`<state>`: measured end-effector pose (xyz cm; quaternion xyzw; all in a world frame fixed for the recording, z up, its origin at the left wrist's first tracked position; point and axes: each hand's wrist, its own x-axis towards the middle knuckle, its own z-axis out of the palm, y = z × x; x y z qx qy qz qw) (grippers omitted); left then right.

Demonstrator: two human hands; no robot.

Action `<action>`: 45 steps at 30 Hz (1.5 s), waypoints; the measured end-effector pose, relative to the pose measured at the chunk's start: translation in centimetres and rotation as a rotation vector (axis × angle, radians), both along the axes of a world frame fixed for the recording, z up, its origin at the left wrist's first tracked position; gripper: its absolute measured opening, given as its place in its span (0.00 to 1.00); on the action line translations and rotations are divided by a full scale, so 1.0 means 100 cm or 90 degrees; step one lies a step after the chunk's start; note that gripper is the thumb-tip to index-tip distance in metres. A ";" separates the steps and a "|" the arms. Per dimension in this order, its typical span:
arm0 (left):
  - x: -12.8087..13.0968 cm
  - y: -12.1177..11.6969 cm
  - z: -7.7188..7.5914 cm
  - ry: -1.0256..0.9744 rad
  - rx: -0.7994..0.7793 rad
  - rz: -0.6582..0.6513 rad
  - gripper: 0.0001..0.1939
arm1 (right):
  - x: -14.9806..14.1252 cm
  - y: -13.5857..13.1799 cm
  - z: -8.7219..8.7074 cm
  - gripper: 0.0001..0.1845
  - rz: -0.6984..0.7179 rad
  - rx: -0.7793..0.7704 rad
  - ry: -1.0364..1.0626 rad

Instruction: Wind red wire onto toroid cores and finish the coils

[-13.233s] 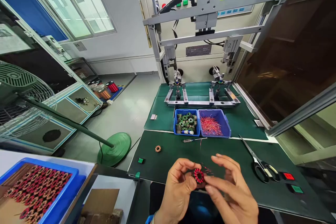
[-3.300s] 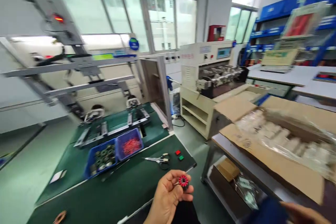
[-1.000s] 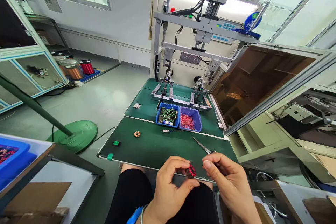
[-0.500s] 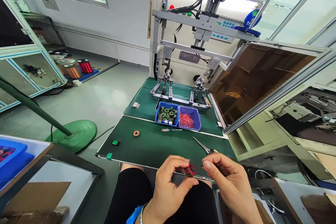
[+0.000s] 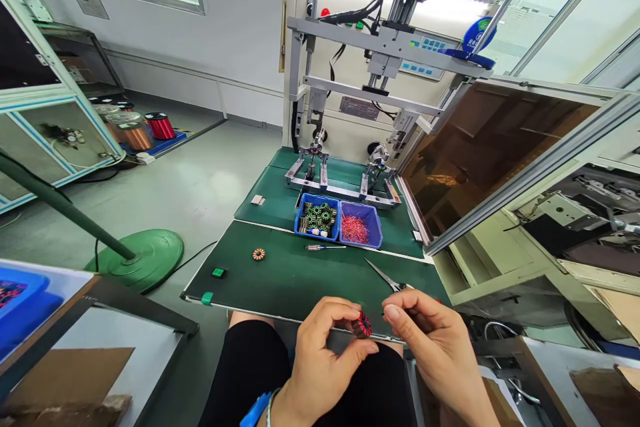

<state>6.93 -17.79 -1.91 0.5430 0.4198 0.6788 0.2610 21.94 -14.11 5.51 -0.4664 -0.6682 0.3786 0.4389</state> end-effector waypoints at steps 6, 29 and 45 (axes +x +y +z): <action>0.000 -0.001 -0.001 0.001 0.002 -0.002 0.14 | -0.002 0.000 0.001 0.16 0.005 -0.004 -0.012; -0.001 0.000 0.000 -0.021 0.003 0.001 0.14 | -0.002 -0.001 -0.008 0.17 0.045 -0.078 -0.008; -0.001 -0.001 -0.001 -0.075 -0.029 -0.026 0.13 | -0.006 -0.005 -0.011 0.15 0.079 -0.111 -0.056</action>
